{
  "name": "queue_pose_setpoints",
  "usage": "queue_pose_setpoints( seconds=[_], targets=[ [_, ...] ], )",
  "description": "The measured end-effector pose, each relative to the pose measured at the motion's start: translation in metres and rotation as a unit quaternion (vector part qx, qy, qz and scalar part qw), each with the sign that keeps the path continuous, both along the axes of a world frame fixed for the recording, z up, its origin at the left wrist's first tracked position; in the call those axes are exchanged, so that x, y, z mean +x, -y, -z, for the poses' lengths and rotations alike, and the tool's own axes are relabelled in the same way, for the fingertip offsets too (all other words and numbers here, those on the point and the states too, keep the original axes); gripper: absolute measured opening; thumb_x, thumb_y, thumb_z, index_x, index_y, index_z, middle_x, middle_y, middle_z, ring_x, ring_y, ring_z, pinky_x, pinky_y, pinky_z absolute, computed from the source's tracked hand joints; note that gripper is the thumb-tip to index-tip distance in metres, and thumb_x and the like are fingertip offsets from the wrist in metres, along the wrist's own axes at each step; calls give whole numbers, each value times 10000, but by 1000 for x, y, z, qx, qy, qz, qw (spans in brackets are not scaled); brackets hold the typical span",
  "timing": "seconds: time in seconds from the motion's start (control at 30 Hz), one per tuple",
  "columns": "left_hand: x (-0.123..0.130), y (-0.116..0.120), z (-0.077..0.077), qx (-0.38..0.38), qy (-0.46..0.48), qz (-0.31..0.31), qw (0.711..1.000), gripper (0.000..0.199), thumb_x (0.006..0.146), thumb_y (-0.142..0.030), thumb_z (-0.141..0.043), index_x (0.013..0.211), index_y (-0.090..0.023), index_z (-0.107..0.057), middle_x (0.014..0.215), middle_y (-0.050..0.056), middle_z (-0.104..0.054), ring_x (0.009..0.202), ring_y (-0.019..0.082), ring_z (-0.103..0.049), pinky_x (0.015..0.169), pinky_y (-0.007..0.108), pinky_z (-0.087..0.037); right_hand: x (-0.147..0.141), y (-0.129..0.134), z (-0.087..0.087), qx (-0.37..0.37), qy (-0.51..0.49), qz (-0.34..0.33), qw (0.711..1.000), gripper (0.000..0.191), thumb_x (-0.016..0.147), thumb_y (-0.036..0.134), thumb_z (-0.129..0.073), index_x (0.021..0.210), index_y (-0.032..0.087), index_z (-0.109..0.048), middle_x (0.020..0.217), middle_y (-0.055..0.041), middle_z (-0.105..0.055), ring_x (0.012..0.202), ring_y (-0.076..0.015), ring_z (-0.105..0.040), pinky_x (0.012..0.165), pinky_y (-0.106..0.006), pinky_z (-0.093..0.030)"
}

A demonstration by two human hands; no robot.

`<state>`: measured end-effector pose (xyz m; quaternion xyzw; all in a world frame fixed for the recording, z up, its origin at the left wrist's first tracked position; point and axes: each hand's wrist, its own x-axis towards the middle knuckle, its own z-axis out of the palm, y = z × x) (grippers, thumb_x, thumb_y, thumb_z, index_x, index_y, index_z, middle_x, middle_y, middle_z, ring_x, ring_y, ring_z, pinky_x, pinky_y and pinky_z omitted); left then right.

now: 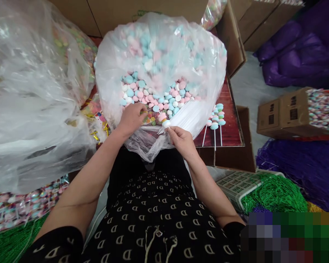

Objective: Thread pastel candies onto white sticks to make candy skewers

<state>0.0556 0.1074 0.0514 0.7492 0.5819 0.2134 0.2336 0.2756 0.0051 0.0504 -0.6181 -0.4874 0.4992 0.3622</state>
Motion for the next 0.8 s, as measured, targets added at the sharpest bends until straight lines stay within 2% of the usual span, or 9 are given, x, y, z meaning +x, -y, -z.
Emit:
queue_pose_setpoints(
  seconds=[0.07,0.13,0.27,0.33,0.4,0.5,0.6,0.7,0.8],
  targets=[
    [1,2,0,-3,86,-42,995,64,831,-230,-677,885,-213,-706,928,51,-755,941,245,-675,947,396,-520,0,0,-1,2,3,-2,1000,497,879,619,-621,1006,164,-775,556,66,-466,551,-125,-435,580,-277,-370],
    [4,4,0,-37,210,-77,974,106,843,-267,-686,927,-209,-711,927,37,-760,908,217,-688,912,370,-546,0,1,-1,7,3,-4,1000,505,885,615,-619,1024,158,-783,561,65,-469,551,-122,-426,579,-275,-363],
    [9,9,-1,-159,433,-89,883,191,841,-357,-727,942,-197,-703,899,38,-765,866,196,-726,814,333,-591,0,3,0,16,-5,-23,1000,512,893,613,-626,1040,156,-803,570,60,-475,561,-118,-408,580,-270,-351],
    [11,11,-2,-189,481,-89,851,227,814,-375,-776,928,-195,-699,856,38,-755,826,192,-731,776,329,-601,0,4,1,23,-11,-36,999,505,902,609,-629,1045,160,-811,581,51,-493,581,-125,-423,584,-267,-352],
    [13,13,-2,-201,496,-90,840,246,800,-377,-813,916,-197,-693,829,33,-744,796,187,-730,754,327,-605,-1,5,2,31,-12,-42,999,494,910,605,-627,1032,166,-818,592,38,-511,606,-136,-447,586,-265,-357],
    [17,15,-1,-207,492,-83,842,227,836,-371,-807,923,-203,-681,865,37,-758,805,178,-732,756,316,-602,-2,5,1,34,-5,-40,999,484,913,604,-622,993,173,-826,589,26,-515,623,-149,-465,583,-266,-360],
    [21,17,1,-181,478,-79,856,180,886,-349,-765,932,-209,-663,889,34,-764,827,165,-729,783,298,-595,-4,5,-1,28,3,-28,999,476,905,598,-627,975,173,-830,568,32,-492,606,-145,-451,578,-267,-359],
    [24,24,1,-109,424,-83,895,123,923,-320,-718,947,-219,-654,874,12,-746,842,158,-721,827,291,-588,-5,6,1,13,1,-20,1000,476,901,592,-625,983,170,-828,528,48,-467,553,-135,-423,562,-272,-352],
    [27,33,-1,-14,305,-73,949,61,951,-282,-667,972,-227,-681,925,8,-756,894,161,-705,889,290,-561,-8,9,4,-7,-15,-17,1000,494,908,600,-601,994,167,-823,481,64,-446,483,-123,-387,533,-277,-338]
  ],
)
